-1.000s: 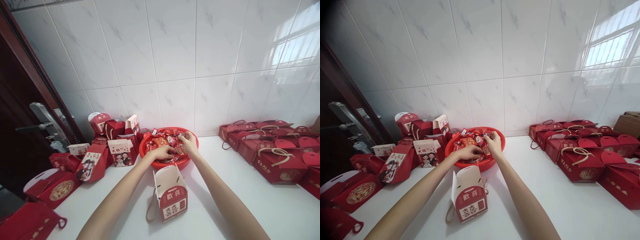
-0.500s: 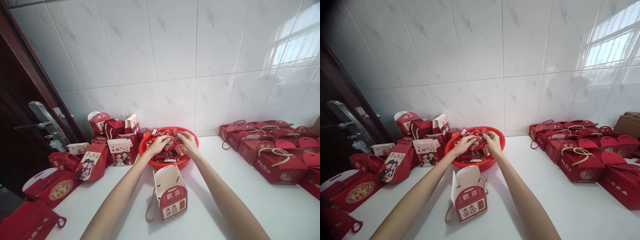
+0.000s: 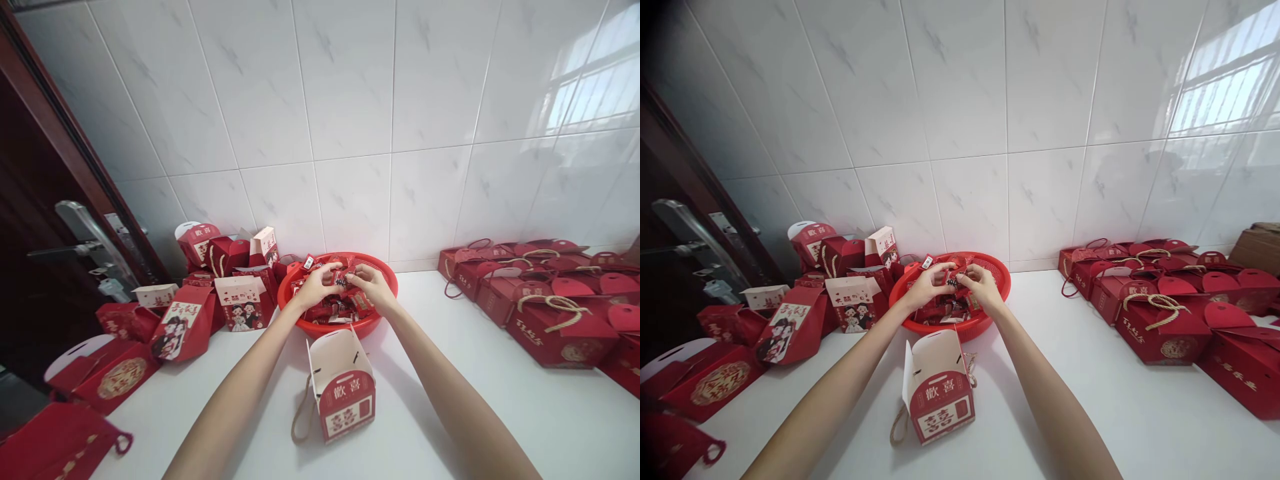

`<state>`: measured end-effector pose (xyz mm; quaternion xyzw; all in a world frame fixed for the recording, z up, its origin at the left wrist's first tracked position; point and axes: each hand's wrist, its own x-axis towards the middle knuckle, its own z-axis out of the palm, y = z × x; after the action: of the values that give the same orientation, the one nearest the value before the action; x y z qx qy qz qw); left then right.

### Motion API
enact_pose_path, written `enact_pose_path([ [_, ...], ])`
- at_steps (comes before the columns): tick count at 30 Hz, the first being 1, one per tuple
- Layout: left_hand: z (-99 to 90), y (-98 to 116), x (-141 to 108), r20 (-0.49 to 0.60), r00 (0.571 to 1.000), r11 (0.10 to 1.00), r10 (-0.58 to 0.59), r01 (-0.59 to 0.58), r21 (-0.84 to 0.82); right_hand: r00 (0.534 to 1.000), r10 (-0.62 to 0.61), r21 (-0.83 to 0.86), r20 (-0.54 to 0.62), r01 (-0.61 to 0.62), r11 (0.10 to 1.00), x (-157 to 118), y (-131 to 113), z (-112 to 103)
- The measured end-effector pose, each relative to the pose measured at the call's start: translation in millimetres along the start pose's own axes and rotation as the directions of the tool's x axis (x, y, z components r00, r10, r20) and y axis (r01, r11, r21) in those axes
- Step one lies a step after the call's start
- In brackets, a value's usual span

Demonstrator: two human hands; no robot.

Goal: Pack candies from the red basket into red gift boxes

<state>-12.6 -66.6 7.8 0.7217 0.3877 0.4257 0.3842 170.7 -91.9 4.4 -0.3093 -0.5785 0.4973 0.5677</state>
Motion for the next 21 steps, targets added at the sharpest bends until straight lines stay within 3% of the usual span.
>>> enact_pose_path([
  [5, -0.7, -2.9, 1.1, -0.080, 0.997, 0.999, 0.022, -0.025, -0.038, 1.000, 0.018, 0.023, 0.019, -0.018, 1.000, -0.7, 0.4, 0.9],
  [9, -1.2, -7.5, 2.7, -0.088, 0.996, 0.999, 0.019, -0.021, -0.027, 0.993, 0.013, 0.034, -0.113, -0.009, 0.999, -0.2, 1.7, 1.3],
  [12, 0.6, -9.6, 1.1, 0.092, 0.995, 0.991, -0.032, 0.020, 0.135, 0.965, -0.012, 0.043, -0.260, 0.024, 0.999, 2.2, 4.8, 0.7],
  [15, 4.1, -7.2, -3.0, 0.265, 0.957, 0.925, -0.120, 0.012, 0.379, 0.944, -0.027, 0.050, -0.329, 0.045, 0.998, 4.9, 8.8, -0.7],
  [21, 6.9, 2.0, -7.5, 0.375, 0.911, 0.819, -0.170, -0.080, 0.568, 0.918, -0.021, 0.046, -0.397, 0.042, 0.998, 7.9, 14.4, -3.2],
])
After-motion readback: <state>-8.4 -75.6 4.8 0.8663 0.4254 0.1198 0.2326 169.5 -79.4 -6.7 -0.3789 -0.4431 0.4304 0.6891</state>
